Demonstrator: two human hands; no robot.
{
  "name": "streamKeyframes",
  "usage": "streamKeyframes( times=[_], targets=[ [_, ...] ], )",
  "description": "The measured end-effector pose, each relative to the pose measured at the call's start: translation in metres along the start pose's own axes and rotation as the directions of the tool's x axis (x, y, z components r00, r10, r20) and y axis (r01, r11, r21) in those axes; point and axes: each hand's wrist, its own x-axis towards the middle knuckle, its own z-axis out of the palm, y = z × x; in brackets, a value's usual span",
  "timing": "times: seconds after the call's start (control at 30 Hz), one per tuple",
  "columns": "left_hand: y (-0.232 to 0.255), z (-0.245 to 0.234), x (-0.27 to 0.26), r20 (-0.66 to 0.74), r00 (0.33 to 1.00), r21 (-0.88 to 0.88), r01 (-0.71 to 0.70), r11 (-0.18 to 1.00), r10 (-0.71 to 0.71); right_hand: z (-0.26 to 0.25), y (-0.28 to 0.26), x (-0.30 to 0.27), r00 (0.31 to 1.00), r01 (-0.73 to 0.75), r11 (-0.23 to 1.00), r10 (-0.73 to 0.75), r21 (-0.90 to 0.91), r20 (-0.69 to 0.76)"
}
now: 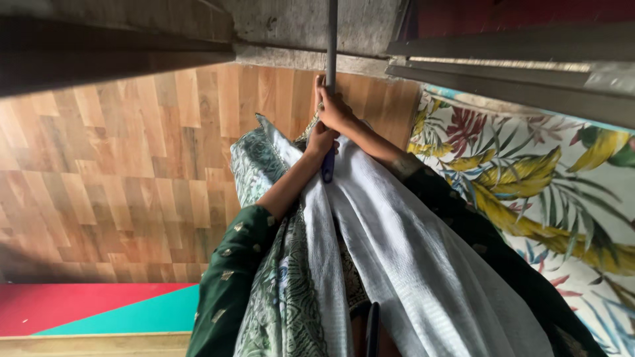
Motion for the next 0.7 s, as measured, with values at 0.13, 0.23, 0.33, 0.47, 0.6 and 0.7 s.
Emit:
streamKeyframes(
  times=[0.13,0.23,0.33,0.47,0.6,0.7],
  targets=[
    [0.032,0.018,0.047,0.057,0.929,-0.003,-0.367,0.93,0.367,-0.027,0.016,0.054,0.979,0.183,0.974,-0.168,0.134,-0.118],
    [0.058,0.03,0.052,0.012,0.933,-0.01,-0.358,0.934,0.359,-0.046,0.027,0.075,0.998,-0.023,0.988,0.015,0.154,0.056],
    [0.072,0.042,0.044,-0.005,0.975,-0.046,-0.224,0.974,0.224,-0.051,0.029,0.07,0.97,0.241,0.909,-0.212,0.34,-0.122],
    [0.071,0.039,0.004,0.014,0.995,-0.149,-0.096,0.984,0.099,-0.06,0.007,0.052,0.969,0.248,0.882,-0.229,0.401,-0.097],
    [0.062,0.014,-0.058,0.22,0.975,-0.405,0.057,0.913,0.036,-0.06,-0.03,0.0,0.991,0.043,0.806,-0.109,0.59,0.077],
    [0.047,-0.009,-0.104,0.34,0.94,-0.531,0.162,0.832,0.034,-0.053,-0.084,-0.062,0.981,-0.164,0.728,0.048,0.665,0.188]
  ],
)
